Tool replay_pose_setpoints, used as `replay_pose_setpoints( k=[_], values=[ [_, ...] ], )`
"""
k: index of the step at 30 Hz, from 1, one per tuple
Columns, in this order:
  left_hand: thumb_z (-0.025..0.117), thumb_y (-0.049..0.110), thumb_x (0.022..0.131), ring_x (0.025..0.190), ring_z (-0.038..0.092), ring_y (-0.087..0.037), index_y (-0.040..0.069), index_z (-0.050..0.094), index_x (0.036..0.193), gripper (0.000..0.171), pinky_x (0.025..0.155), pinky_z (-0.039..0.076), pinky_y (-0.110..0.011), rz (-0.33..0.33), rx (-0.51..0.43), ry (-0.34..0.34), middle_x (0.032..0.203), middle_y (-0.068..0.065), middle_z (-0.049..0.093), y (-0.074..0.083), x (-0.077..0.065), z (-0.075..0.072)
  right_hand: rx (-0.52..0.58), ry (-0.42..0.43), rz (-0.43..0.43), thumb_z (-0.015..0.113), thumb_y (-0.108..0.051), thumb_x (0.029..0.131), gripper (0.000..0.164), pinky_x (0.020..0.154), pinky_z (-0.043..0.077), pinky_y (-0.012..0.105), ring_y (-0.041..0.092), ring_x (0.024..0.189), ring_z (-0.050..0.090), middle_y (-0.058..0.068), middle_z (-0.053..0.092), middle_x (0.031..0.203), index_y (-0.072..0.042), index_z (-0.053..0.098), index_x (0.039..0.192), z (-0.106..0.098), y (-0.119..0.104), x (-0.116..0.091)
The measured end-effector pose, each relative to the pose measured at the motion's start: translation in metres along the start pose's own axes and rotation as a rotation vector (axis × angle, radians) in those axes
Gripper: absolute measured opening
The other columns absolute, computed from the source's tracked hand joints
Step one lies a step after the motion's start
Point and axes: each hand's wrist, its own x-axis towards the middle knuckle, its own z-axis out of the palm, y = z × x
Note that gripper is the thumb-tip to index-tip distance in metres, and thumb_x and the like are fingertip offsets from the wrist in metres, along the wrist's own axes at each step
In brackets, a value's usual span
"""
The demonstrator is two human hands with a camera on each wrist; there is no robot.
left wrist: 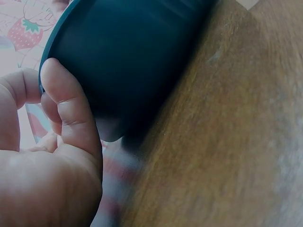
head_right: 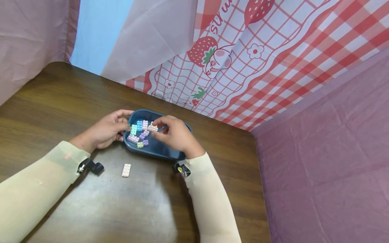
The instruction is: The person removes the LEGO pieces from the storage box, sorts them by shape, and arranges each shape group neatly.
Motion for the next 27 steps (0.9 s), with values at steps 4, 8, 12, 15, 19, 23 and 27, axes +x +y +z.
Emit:
replay_pose_setpoints(
  k=[4, 8, 12, 15, 19, 23, 27],
  values=[
    [0.061, 0.002, 0.096, 0.075, 0.057, -0.017, 0.018, 0.035, 0.159, 0.070, 0.056, 0.056, -0.025, -0.009, 0.002, 0.000, 0.109, -0.014, 0.057, -0.002, 0.001, -0.002, 0.000, -0.012, 0.025, 0.080, -0.032, 0.093, 0.031, 0.076, 0.060, 0.030, 0.010, 0.086, 0.069, 0.005, 0.069, 0.111, -0.021, 0.074, 0.121, 0.000, 0.011, 0.011],
    [0.061, 0.002, 0.096, 0.076, 0.059, -0.017, 0.018, 0.034, 0.160, 0.071, 0.056, 0.057, -0.025, -0.008, -0.001, -0.002, 0.112, -0.016, 0.056, -0.002, 0.002, -0.002, 0.009, -0.025, 0.047, 0.079, -0.031, 0.093, 0.031, 0.074, 0.060, 0.030, 0.011, 0.083, 0.068, 0.008, 0.070, 0.110, -0.019, 0.074, 0.121, 0.001, 0.020, 0.020],
    [0.062, 0.000, 0.095, 0.076, 0.061, -0.018, 0.017, 0.034, 0.160, 0.073, 0.055, 0.057, -0.025, 0.000, -0.012, -0.004, 0.110, -0.015, 0.056, -0.002, 0.002, -0.002, 0.010, -0.053, 0.068, 0.078, -0.032, 0.094, 0.033, 0.071, 0.060, 0.030, 0.012, 0.082, 0.068, 0.005, 0.070, 0.107, -0.017, 0.073, 0.123, 0.003, 0.026, 0.026],
    [0.063, 0.000, 0.095, 0.075, 0.061, -0.018, 0.017, 0.034, 0.160, 0.073, 0.054, 0.057, -0.025, 0.003, -0.013, -0.005, 0.109, -0.015, 0.057, -0.002, 0.003, -0.003, 0.014, -0.076, 0.082, 0.077, -0.032, 0.095, 0.034, 0.070, 0.059, 0.030, 0.012, 0.082, 0.068, -0.002, 0.069, 0.103, -0.015, 0.073, 0.124, 0.002, 0.028, 0.029],
    [0.062, 0.001, 0.095, 0.074, 0.062, -0.017, 0.017, 0.034, 0.160, 0.073, 0.054, 0.057, -0.025, 0.001, -0.015, -0.008, 0.108, -0.015, 0.056, -0.002, 0.003, -0.003, 0.020, -0.095, 0.094, 0.076, -0.031, 0.096, 0.034, 0.071, 0.059, 0.030, 0.013, 0.084, 0.067, -0.006, 0.069, 0.100, -0.015, 0.072, 0.125, 0.001, 0.029, 0.033],
    [0.062, 0.000, 0.095, 0.074, 0.062, -0.017, 0.018, 0.034, 0.160, 0.073, 0.054, 0.056, -0.024, -0.005, -0.020, -0.008, 0.109, -0.015, 0.056, -0.002, 0.004, -0.004, 0.010, -0.110, 0.104, 0.076, -0.031, 0.096, 0.033, 0.071, 0.058, 0.030, 0.013, 0.084, 0.067, -0.006, 0.070, 0.099, -0.016, 0.072, 0.125, 0.001, 0.030, 0.037],
    [0.062, 0.000, 0.095, 0.075, 0.062, -0.018, 0.017, 0.034, 0.160, 0.073, 0.054, 0.056, -0.025, -0.005, -0.019, -0.006, 0.110, -0.014, 0.056, -0.002, 0.003, -0.003, -0.011, -0.129, 0.102, 0.076, -0.029, 0.096, 0.030, 0.072, 0.057, 0.030, 0.013, 0.085, 0.066, -0.005, 0.070, 0.098, -0.016, 0.073, 0.123, 0.003, 0.033, 0.039]
  ],
)
